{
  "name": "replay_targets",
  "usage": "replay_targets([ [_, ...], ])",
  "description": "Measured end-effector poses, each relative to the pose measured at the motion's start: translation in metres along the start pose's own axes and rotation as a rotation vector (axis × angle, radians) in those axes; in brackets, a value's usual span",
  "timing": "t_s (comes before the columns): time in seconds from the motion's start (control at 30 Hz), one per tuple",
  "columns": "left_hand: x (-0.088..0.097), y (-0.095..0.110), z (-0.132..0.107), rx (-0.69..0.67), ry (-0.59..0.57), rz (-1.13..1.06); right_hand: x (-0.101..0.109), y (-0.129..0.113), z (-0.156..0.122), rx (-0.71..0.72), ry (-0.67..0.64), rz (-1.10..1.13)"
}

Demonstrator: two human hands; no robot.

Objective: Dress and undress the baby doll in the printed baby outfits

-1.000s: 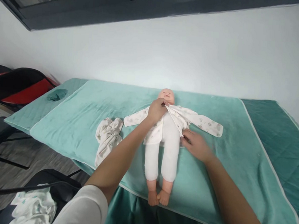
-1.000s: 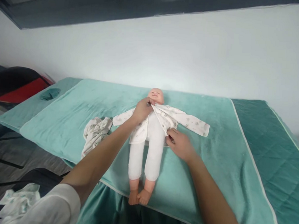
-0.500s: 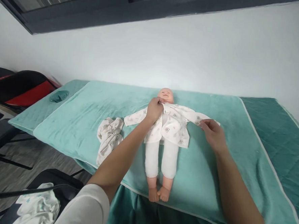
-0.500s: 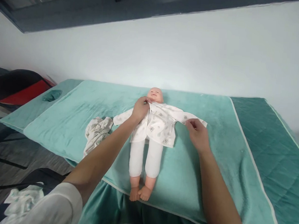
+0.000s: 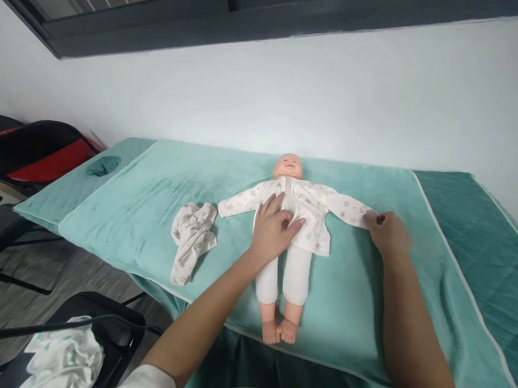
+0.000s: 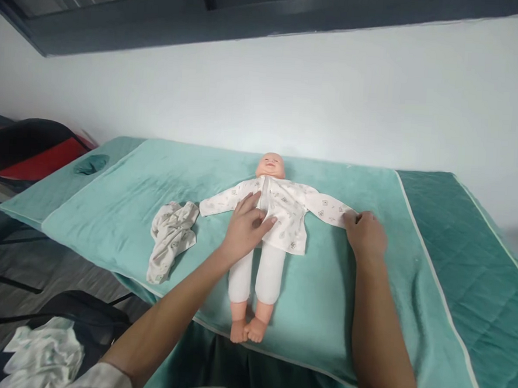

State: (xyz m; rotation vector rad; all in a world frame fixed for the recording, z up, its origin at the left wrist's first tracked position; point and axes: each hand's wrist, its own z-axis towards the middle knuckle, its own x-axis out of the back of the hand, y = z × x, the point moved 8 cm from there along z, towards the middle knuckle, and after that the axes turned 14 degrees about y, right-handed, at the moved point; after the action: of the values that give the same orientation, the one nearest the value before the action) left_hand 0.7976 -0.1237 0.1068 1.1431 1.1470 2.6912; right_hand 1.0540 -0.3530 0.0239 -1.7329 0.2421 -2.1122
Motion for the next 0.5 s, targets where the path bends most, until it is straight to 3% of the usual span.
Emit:
replay_targets([
  [0.07, 0.0, -0.003, -0.001, 0.029, -0.023, -0.014, -0.003, 0.005, 0.004, -0.024, -0.019, 0.051],
  [0.17, 0.002, -0.01, -0.001, 0.099, -0.048, -0.118, -0.003, 0.006, 0.013, -0.046, 0.07, 0.185],
  [0.3, 0.005, -0.018, -0.005, 0.11, -0.056, -0.204, -0.006, 0.011, 0.029, -0.118, 0.23, 0.613],
  [0.4, 0.006, -0.021, -0.008, 0.098, -0.043, -0.23, -0.02, 0.008, 0.036, -0.111, 0.173, 0.866],
  [0.5, 0.006, -0.019, -0.008, 0.093, -0.038, -0.224, -0.027, -0.006, 0.034, 0.003, 0.079, 1.037],
])
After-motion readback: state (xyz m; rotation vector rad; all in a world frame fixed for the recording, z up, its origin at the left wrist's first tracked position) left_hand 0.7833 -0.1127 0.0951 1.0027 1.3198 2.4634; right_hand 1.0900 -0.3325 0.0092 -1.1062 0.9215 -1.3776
